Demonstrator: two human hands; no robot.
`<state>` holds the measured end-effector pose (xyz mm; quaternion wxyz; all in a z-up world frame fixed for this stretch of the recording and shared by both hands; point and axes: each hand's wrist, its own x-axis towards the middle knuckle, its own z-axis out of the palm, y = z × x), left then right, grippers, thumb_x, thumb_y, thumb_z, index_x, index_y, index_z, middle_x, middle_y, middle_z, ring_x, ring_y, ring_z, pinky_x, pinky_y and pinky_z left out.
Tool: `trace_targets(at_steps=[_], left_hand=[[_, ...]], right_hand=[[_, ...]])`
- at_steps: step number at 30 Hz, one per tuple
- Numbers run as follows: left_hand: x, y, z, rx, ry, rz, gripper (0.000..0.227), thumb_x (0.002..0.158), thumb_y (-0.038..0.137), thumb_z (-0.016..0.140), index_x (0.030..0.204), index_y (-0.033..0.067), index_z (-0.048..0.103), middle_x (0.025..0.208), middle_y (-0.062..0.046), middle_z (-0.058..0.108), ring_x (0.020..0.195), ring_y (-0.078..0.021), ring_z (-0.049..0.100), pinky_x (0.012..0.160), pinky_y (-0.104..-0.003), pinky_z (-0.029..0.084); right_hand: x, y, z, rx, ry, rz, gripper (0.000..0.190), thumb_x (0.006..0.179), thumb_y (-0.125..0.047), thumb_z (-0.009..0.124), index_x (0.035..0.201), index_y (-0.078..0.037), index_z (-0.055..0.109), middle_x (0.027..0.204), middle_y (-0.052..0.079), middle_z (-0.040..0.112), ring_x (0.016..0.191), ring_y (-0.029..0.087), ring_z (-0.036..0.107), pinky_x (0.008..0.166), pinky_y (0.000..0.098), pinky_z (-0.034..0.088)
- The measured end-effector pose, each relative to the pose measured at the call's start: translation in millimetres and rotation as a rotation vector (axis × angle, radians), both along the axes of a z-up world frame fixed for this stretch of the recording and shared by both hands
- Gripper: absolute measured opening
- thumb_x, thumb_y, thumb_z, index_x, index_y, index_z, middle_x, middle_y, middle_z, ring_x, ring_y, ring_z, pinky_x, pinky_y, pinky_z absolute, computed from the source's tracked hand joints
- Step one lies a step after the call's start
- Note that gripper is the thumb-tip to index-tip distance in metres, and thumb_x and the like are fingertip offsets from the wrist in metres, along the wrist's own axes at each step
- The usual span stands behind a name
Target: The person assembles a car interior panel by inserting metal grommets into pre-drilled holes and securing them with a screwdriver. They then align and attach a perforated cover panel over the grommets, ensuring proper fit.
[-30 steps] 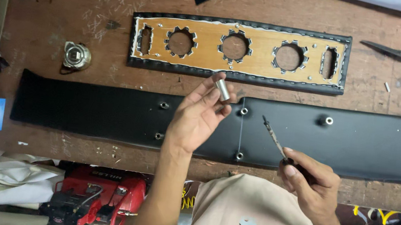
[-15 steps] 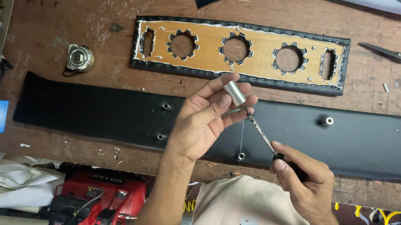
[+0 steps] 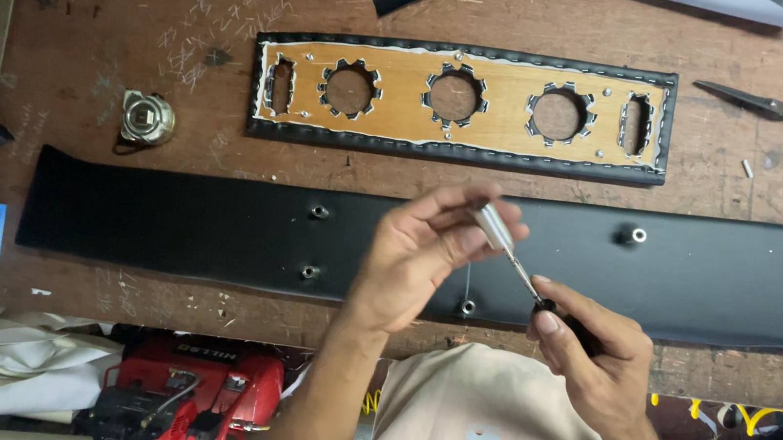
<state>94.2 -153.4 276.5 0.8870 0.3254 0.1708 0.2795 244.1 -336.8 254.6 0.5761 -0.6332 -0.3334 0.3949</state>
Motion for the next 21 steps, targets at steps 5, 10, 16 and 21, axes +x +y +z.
trace_targets(at_steps=[5, 10, 16, 21], left_hand=[[5, -12, -9, 0.034, 0.052, 0.009, 0.033, 0.104, 0.001, 0.063, 0.136, -0.0042, 0.058, 0.126, -0.02, 0.07, 0.121, -0.0279, 0.07, 0.109, -0.04, 0.057], [13, -6, -36, 0.046, 0.121, -0.029, 0.036, 0.098, -0.001, 0.07, 0.133, -0.0041, 0.06, 0.125, -0.02, 0.071, 0.114, -0.0204, 0.069, 0.103, -0.035, 0.056], [43, -53, -100, -0.13, 0.205, -0.207, 0.04, 0.088, -0.004, 0.074, 0.125, -0.0005, 0.061, 0.111, -0.016, 0.074, 0.099, -0.0173, 0.072, 0.092, -0.031, 0.059], [60, -90, -133, 0.0, 0.295, -0.552, 0.033, 0.081, -0.008, 0.08, 0.11, -0.005, 0.066, 0.104, -0.014, 0.076, 0.094, -0.0159, 0.072, 0.086, -0.031, 0.06]], right_hand=[[-1, 0, 1, -0.043, 0.094, -0.031, 0.036, 0.095, -0.003, 0.066, 0.13, 0.003, 0.068, 0.077, 0.007, 0.07, 0.055, 0.005, 0.049, 0.046, 0.0214, 0.04], [6, -7, 13, -0.164, 0.061, -0.046, 0.041, 0.086, 0.002, 0.072, 0.126, 0.004, 0.065, 0.08, 0.005, 0.066, 0.059, 0.006, 0.055, 0.05, 0.0217, 0.044], [23, -72, 11, -0.45, -0.047, -0.125, 0.032, 0.084, 0.001, 0.073, 0.116, 0.001, 0.066, 0.082, 0.007, 0.071, 0.063, 0.009, 0.066, 0.052, 0.025, 0.052], [34, -122, 19, -0.753, -0.062, -0.211, 0.024, 0.081, -0.003, 0.08, 0.104, 0.0, 0.075, 0.079, 0.01, 0.078, 0.064, 0.011, 0.072, 0.057, 0.0265, 0.057]])
